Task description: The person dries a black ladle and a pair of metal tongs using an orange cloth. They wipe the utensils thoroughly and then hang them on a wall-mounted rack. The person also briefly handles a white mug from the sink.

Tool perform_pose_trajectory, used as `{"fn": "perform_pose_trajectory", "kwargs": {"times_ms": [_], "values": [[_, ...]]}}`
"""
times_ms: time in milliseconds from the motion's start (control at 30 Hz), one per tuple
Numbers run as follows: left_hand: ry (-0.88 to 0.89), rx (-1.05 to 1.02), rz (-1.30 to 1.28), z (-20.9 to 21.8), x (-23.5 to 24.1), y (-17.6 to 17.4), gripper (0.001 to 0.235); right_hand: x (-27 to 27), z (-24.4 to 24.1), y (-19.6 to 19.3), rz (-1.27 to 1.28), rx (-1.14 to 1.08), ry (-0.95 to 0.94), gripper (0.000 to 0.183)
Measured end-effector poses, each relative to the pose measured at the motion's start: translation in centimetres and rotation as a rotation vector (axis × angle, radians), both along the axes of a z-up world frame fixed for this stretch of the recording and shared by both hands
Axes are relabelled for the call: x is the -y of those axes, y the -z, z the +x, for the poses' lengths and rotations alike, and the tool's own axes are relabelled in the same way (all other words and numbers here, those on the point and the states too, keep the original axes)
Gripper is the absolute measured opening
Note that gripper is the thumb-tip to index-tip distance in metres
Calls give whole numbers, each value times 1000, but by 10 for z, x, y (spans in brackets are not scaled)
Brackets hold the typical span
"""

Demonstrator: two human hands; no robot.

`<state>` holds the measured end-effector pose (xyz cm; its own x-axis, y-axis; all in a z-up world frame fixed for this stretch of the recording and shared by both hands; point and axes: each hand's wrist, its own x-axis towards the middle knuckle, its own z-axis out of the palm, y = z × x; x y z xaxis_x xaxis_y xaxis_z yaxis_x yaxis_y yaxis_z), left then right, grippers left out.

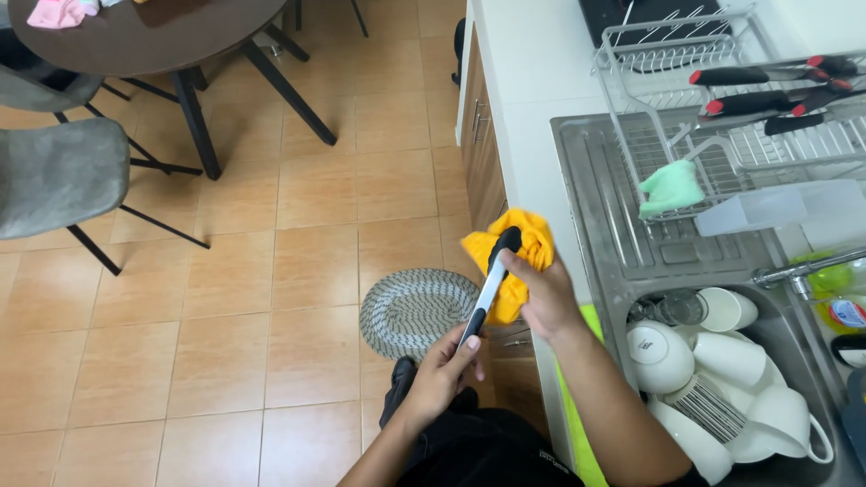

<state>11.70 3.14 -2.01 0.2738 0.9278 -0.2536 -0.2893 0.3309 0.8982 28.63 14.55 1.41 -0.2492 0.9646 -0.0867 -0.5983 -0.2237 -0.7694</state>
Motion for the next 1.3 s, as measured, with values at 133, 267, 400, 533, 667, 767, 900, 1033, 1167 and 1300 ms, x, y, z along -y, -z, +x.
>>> {"fn": "perform_pose_trajectory", "kwargs": {"times_ms": [133, 267, 400, 533, 667, 767, 900, 1033, 1167, 1300], "values": [[-57, -133, 45, -4, -3, 8, 36, -12, 6, -27, 225, 239, 6, 46], [-38, -270, 25, -11, -1, -2, 39, -5, 5, -36, 319, 824, 0, 47], [116, -407, -28, -32, 6, -5, 40, 4, 13, -25, 697, 1403, -7, 49], [148, -548, -3, -42, 10, -16, 41, 15, 12, -26, 1019, 1386, -79, 41], [192, -603, 15, -33, 14, -22, 43, 8, 10, -11, 1057, 1424, -187, 41], [74, -618, 62, -11, 22, -8, 48, 0, 14, 28, 859, 1453, 22, 43], [-76, -739, 193, 4, 29, 13, 55, 2, 1, 40, 243, 572, 534, 39], [-39, -725, 204, 5, 11, -7, 56, 4, -4, 29, -200, 272, 462, 38], [-124, -710, 125, 22, -11, 3, 55, 19, -21, 34, -99, 186, 343, 38], [-193, -600, 85, 18, -22, 1, 52, 49, -24, 79, 30, 319, 311, 47]]}}
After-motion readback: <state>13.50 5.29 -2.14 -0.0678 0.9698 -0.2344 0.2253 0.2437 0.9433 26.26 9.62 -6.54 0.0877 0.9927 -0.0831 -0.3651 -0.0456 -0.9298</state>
